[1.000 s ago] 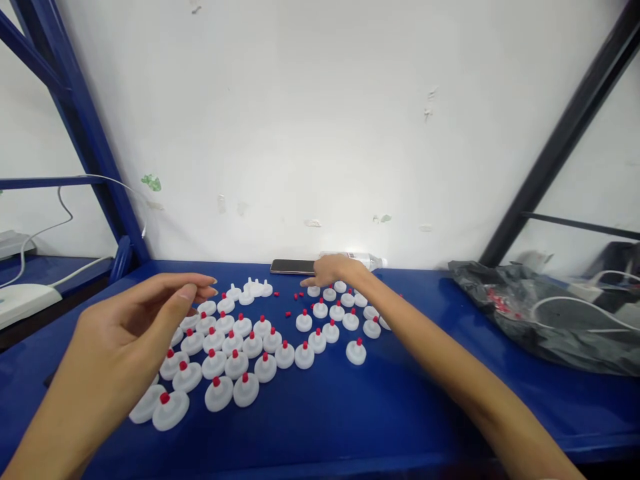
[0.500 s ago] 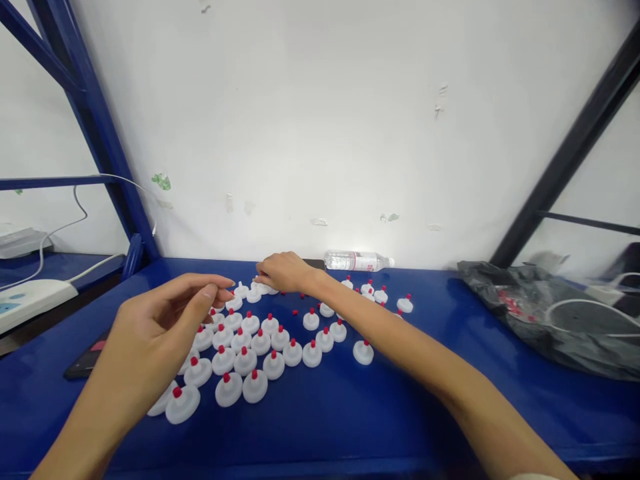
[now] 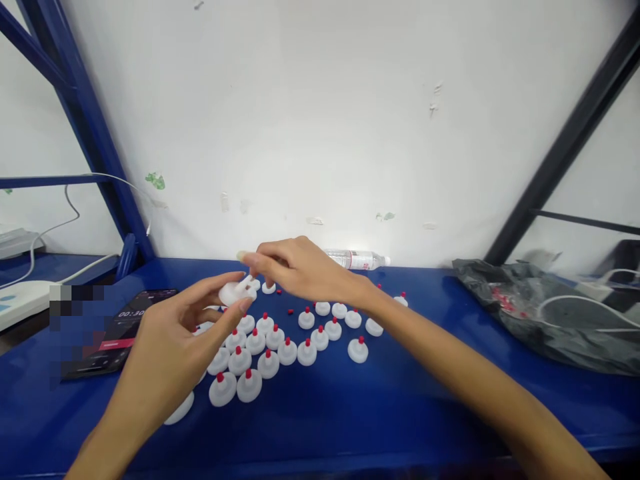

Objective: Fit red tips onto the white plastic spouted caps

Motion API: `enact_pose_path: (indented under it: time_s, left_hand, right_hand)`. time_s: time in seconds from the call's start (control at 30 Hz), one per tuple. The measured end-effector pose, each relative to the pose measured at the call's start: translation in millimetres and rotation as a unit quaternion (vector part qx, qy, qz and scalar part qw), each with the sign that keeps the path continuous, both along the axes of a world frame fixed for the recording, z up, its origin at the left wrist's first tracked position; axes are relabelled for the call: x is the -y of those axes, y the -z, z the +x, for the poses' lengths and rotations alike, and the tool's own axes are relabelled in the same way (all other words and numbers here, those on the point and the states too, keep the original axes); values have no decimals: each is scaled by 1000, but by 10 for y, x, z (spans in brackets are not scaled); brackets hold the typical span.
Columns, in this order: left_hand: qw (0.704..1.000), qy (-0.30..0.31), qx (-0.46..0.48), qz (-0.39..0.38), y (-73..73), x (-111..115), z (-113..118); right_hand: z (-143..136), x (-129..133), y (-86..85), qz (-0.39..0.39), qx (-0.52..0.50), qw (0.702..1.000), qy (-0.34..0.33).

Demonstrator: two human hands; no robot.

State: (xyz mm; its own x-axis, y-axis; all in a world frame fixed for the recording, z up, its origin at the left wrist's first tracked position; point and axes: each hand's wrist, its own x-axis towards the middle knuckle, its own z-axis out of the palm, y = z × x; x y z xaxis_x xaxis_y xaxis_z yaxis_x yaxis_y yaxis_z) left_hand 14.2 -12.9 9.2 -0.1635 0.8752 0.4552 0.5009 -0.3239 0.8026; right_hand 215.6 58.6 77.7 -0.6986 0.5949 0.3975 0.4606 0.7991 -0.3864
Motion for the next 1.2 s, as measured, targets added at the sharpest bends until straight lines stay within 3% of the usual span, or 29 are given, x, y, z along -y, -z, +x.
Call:
enact_pose_path:
  time_s: [0.07, 0.2, 0.43, 0.6, 0.77, 0.9, 1.07, 1.2]
  left_hand:
    - [999, -23, -35, 16, -22, 12, -24]
    - [995, -51, -79, 21, -45, 8, -84]
    - [997, -26, -78, 8, -31, -10, -49]
    - [997, -15, -73, 3, -23, -29, -30]
    - [997, -12, -78, -5, 4, -28, -51]
    - [995, -19, -97, -6, 32, -38, -72]
    - [992, -16, -123, -1, 68, -115, -69]
    - [993, -25, -115, -1, 107, -160, -68]
  right_hand:
    - [80, -95, 5, 5, 123, 990, 73]
    - [180, -281, 122, -7, 317, 931, 183]
    - [71, -270, 266, -52, 450, 861, 231]
    - [36, -264, 279, -71, 480, 841, 239]
    - [49, -290, 324, -77, 461, 852, 233]
    - [118, -345, 341, -79, 396, 888, 219]
    - [222, -406, 189, -70, 223, 962, 143]
    - [181, -334, 52, -128, 17, 992, 17]
